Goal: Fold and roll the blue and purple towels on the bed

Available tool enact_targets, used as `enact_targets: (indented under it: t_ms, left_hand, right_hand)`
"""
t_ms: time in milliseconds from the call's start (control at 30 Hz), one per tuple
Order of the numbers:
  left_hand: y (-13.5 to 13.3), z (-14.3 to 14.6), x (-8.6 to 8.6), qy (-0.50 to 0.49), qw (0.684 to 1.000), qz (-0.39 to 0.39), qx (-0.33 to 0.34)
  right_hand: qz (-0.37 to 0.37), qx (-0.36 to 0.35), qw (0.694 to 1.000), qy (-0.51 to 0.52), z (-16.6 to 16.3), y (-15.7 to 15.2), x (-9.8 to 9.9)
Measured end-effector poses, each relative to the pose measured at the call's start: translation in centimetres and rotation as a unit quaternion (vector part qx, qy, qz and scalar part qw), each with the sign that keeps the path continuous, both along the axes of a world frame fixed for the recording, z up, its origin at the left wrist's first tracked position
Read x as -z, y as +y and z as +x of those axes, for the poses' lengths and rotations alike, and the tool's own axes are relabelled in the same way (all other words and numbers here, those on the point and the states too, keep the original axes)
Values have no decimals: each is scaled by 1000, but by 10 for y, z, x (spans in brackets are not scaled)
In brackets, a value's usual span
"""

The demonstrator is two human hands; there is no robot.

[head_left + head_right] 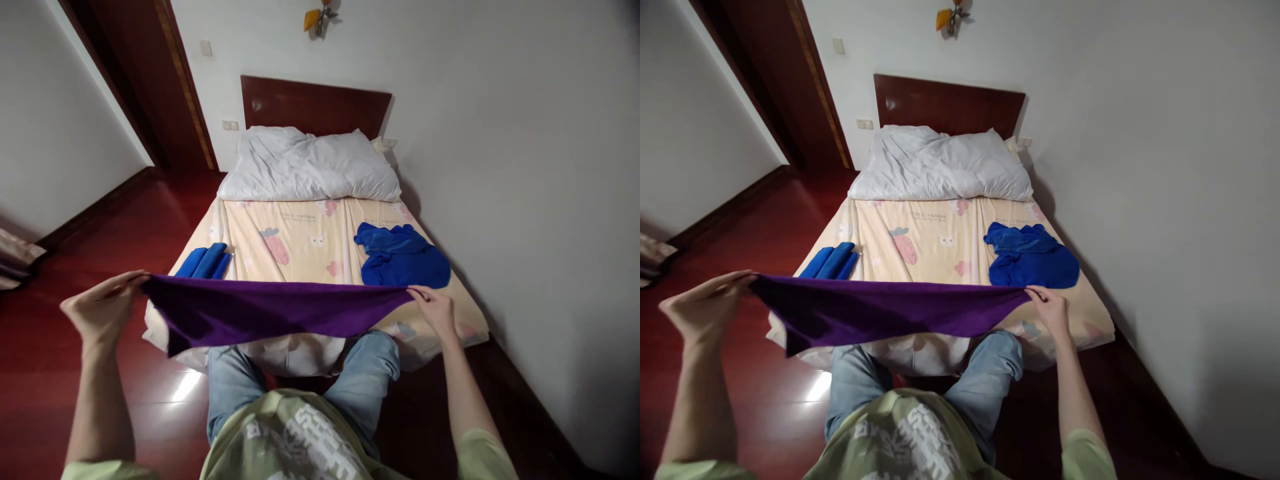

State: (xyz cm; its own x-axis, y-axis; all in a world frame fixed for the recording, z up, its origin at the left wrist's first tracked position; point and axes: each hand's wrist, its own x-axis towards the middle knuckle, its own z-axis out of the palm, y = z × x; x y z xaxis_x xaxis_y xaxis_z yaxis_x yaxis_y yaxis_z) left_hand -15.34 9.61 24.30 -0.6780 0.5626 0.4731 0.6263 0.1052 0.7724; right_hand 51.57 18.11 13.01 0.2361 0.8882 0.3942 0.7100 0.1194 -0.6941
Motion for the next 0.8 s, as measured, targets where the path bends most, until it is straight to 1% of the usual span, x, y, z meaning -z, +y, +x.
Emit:
enact_targets:
  t_ms: [67,133,200,267,367,567,700,800]
  left_hand:
    - [12,-2,7,-4,999,33,32]
    - [21,-3,12,-23,997,51,57]
    - [27,-5,15,-44,994,57,76]
    - [30,-8,16,-59,993,58,88]
    - [36,-10,12,-56,993,58,92]
    - [53,-12,-2,-43,990,49,126]
    - [65,-16,-8,-43,985,19,167]
    - [75,-17,-11,-51,982,11,179]
  right_hand:
    - [5,18,1000,-21,2,4,-15]
    - [8,25,999,-24,3,6,-25]
    - [13,27,999,-10,4,7,-32]
    - [21,25,999,26,5,9,-38]
    - [32,23,996,84,7,13,-47]
    - [53,30,989,138,12,25,-71]
    - [79,30,985,149,16,33,-87]
    - [85,18,986,143,20,39,-93]
